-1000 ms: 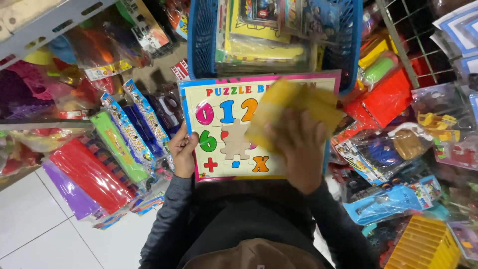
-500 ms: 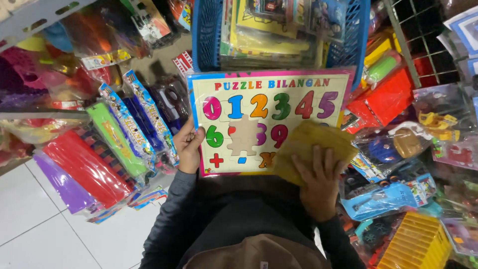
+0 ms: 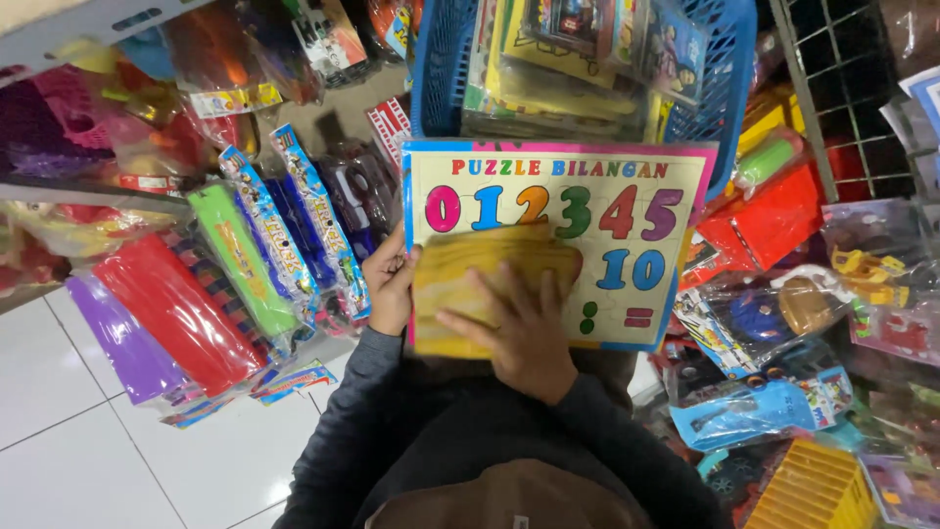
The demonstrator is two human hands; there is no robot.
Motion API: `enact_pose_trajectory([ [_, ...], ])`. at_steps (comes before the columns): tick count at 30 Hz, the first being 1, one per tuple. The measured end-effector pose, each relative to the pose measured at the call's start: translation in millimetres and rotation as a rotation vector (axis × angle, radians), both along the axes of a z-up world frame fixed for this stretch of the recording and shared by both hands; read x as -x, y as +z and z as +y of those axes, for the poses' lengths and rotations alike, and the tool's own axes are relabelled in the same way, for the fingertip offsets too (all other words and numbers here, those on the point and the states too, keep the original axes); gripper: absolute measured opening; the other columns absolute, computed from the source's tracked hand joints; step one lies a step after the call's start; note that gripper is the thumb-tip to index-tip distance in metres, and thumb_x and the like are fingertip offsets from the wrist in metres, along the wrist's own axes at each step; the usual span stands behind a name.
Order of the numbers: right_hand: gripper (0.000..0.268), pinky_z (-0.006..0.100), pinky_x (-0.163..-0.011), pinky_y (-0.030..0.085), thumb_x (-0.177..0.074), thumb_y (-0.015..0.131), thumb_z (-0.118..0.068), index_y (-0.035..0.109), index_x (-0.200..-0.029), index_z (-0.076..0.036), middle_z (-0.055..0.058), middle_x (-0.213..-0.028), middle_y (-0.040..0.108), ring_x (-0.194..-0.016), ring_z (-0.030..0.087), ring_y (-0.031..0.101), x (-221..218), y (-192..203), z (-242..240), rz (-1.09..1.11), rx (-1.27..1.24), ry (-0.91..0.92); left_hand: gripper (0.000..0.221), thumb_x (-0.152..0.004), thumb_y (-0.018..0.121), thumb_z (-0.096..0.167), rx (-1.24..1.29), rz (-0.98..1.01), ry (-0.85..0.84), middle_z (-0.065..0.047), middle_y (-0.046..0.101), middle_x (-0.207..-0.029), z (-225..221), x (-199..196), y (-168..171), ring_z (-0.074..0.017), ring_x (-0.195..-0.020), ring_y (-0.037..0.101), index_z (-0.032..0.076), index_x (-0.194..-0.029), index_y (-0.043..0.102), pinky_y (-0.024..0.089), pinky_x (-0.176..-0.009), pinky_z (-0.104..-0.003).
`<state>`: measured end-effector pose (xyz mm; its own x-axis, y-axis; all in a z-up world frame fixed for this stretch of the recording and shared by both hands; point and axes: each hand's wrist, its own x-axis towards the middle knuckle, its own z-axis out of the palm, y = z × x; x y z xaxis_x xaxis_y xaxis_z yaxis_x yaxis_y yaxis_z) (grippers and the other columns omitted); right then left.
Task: Wiping down puzzles and toy packages with a yellow cloth.
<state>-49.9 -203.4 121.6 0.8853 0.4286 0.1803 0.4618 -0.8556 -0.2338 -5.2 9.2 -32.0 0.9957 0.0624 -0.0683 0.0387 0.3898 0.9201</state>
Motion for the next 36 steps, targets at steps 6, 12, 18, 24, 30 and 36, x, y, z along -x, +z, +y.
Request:
enact_pose_trajectory([
  [6, 0.065, 0.079, -0.113, 0.018, -0.086, 0.063, -0.020, 0.055, -0.148, -0.040, 0.010, -0.166, 0.035, -0.150, 0.043, 0.033, -25, 4, 6, 0.044, 0.013, -0.062, 0.053, -0.101, 0.057, 0.001, 0.013, -0.030, -0.037, -0.008, 0.066, -0.136, -8, -3, 19, -0.0121, -0.119, 0.063, -0.006, -0.152, 0.045, 0.048, -0.106, -0.026],
  [12, 0.072, 0.079, -0.119, 0.014, -0.089, 0.062, -0.016, 0.049, -0.154, -0.043, 0.006, -0.171, 0.027, -0.156, 0.041, 0.026, -46, -1, 6, -0.060, 0.047, 0.000, 0.054, -0.098, 0.056, 0.002, 0.079, 0.003, -0.074, -0.004, 0.065, -0.136, -7, -7, 11, -0.0094, -0.121, 0.061, -0.007, -0.150, 0.043, 0.046, -0.107, -0.025],
  [18, 0.070, 0.079, -0.118, 0.015, -0.095, 0.062, -0.015, 0.047, -0.160, -0.036, 0.015, -0.173, 0.025, -0.158, 0.049, 0.022, -82, 11, 5, -0.106, -0.065, -0.340, 0.054, -0.106, 0.062, 0.002, -0.041, 0.016, -0.046, -0.001, 0.066, -0.113, -5, 0, 8, -0.0064, -0.099, 0.057, -0.006, -0.157, 0.047, 0.045, -0.093, -0.023],
  [24, 0.084, 0.075, -0.122, 0.013, -0.077, 0.068, -0.012, 0.051, -0.153, -0.043, 0.006, -0.172, 0.028, -0.159, 0.036, 0.026, -93, 18, -8, 0.016, -0.111, -0.057, 0.040, -0.101, 0.064, 0.003, -0.096, -0.027, -0.072, -0.005, 0.072, -0.117, -5, -2, 23, -0.0096, -0.105, 0.066, -0.009, -0.139, 0.058, 0.052, -0.096, -0.025],
  [30, 0.084, 0.074, -0.118, 0.010, -0.074, 0.069, -0.013, 0.052, -0.153, -0.033, 0.018, -0.167, 0.028, -0.155, 0.046, 0.019, -69, 19, -42, -0.029, -0.104, -0.239, 0.052, -0.102, 0.063, 0.002, -0.051, 0.040, -0.042, -0.002, 0.070, -0.122, -6, -4, 31, -0.0057, -0.100, 0.061, -0.004, -0.152, 0.049, 0.048, -0.091, -0.021],
  [36, 0.067, 0.072, -0.118, 0.010, -0.091, 0.069, -0.035, 0.051, -0.155, -0.029, 0.020, -0.168, 0.026, -0.154, 0.046, 0.020, -69, 12, -94, -0.081, -0.037, -0.467, 0.051, -0.101, 0.063, 0.001, -0.064, 0.029, -0.003, -0.003, 0.071, -0.121, -10, -5, 36, -0.0061, -0.098, 0.063, -0.005, -0.150, 0.051, 0.050, -0.090, -0.021],
])
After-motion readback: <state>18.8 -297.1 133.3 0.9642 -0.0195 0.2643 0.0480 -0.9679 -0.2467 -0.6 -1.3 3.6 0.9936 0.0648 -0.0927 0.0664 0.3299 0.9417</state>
